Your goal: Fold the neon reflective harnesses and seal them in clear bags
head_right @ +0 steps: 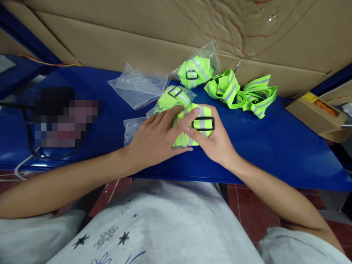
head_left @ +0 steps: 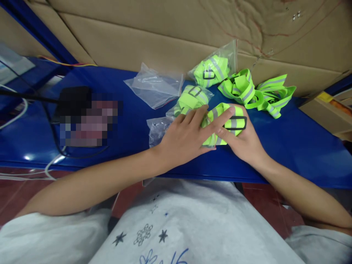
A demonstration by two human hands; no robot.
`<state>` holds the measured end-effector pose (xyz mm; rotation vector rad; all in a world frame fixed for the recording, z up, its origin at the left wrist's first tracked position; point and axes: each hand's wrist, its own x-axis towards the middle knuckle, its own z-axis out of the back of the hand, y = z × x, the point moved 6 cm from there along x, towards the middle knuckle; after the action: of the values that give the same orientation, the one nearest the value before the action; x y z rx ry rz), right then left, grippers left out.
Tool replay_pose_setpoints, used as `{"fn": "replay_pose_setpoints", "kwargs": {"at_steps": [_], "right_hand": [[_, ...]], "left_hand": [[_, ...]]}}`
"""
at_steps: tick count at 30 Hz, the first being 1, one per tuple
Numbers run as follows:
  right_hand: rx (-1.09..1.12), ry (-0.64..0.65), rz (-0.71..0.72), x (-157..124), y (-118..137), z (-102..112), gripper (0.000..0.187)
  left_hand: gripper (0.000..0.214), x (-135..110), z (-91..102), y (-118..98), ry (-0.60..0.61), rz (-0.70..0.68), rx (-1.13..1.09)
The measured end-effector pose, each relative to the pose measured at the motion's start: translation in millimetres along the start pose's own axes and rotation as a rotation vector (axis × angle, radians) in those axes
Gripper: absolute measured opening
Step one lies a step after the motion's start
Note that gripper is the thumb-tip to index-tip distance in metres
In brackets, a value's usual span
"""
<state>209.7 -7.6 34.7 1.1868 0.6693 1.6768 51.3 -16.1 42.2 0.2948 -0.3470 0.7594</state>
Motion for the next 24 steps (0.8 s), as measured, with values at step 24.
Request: {"fn": "replay_pose_setpoints", "kwargs": {"at_steps": [24], "right_hand": [[-0.110, 0.176, 0.341, -15, 19, -7, 0.043]], "left_hand": [[0.103, -1, 7.9, 7, -0.169, -0.015, -0.229]]}}
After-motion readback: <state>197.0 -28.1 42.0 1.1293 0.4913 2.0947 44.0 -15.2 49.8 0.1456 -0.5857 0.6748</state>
